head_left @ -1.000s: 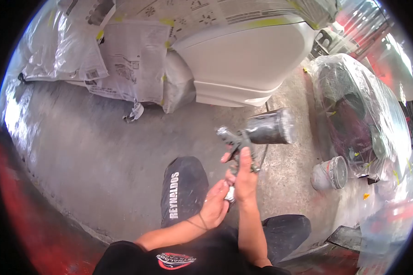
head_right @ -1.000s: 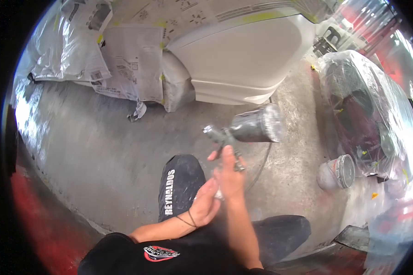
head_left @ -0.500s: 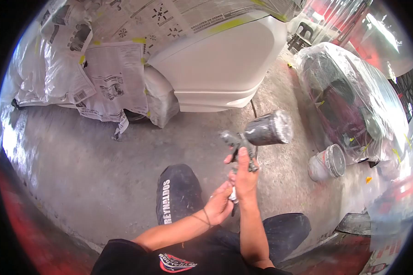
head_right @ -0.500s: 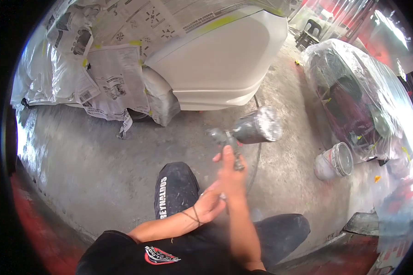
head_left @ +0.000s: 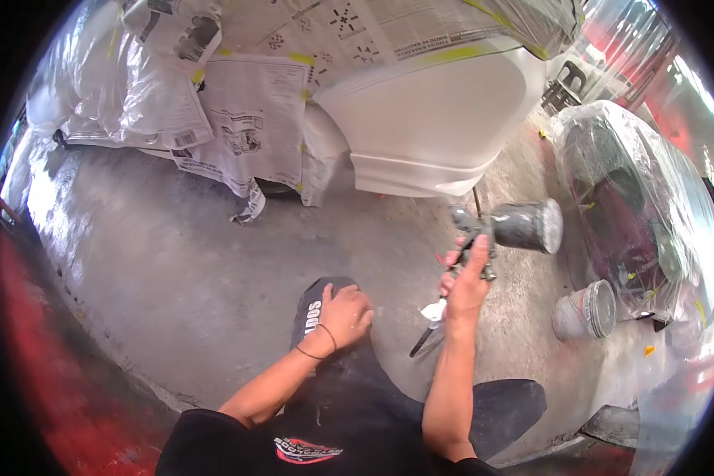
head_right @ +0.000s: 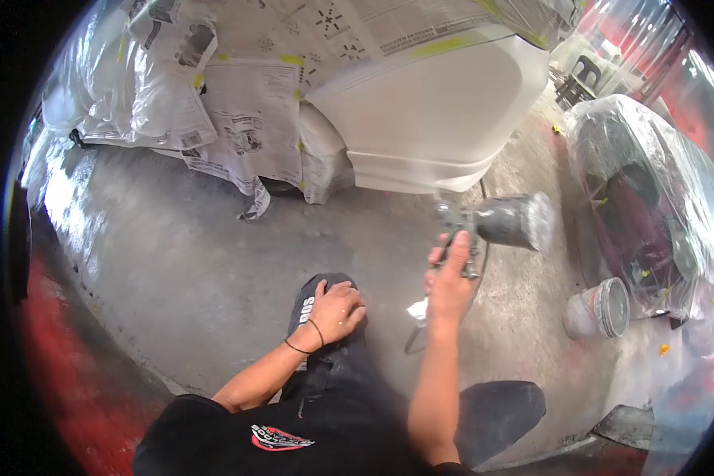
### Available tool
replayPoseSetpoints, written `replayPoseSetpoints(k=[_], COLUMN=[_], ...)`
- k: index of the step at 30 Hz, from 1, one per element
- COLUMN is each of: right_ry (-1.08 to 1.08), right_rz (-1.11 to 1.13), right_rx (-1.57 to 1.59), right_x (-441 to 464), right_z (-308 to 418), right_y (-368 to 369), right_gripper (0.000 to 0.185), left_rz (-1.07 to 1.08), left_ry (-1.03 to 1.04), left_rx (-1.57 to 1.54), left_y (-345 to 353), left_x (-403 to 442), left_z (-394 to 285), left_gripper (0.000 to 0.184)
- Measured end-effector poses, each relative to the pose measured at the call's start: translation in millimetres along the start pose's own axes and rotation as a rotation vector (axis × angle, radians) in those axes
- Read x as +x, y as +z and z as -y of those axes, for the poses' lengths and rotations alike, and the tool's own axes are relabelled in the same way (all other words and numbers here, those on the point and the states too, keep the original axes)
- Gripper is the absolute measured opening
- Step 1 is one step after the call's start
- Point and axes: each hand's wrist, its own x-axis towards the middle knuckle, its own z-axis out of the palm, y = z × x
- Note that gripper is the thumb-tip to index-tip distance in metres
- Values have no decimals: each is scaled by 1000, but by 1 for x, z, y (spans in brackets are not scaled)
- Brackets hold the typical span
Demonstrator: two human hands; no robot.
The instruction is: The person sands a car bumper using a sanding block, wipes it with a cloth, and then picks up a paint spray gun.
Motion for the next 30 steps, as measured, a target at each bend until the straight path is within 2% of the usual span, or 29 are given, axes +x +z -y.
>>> replayPoseSetpoints(k=[3,6,13,17,20,26,30], right_ry=[37,-1,-219,-402,-366,-199,-133], right_rz=[221,209,-194,-370,-297,86,288], right_rx=[-11,-56,-12,-19,8,-15,-144], right_x=[-9,-3,35,39,33,15,18], right_z=[0,11,73,91,96,71,45], right_y=[24,23,-34,-30,-8,62,81], right_gripper=[49,50,57,71,71,52,51], left_rz=[-40,-27,-8,-10,-26,-16,-2], left_ry=[92,54,47,59,72,160,186], left_rx=[17,12,-33,-41,-53,-47,11], left_y=[-2,-8,-13,-10,-8,8,17], left_x=[-4,-6,-4,-3,-2,3,7], left_z=[26,23,27,30,31,14,-8], left_gripper=[23,23,23,23,23,22,19])
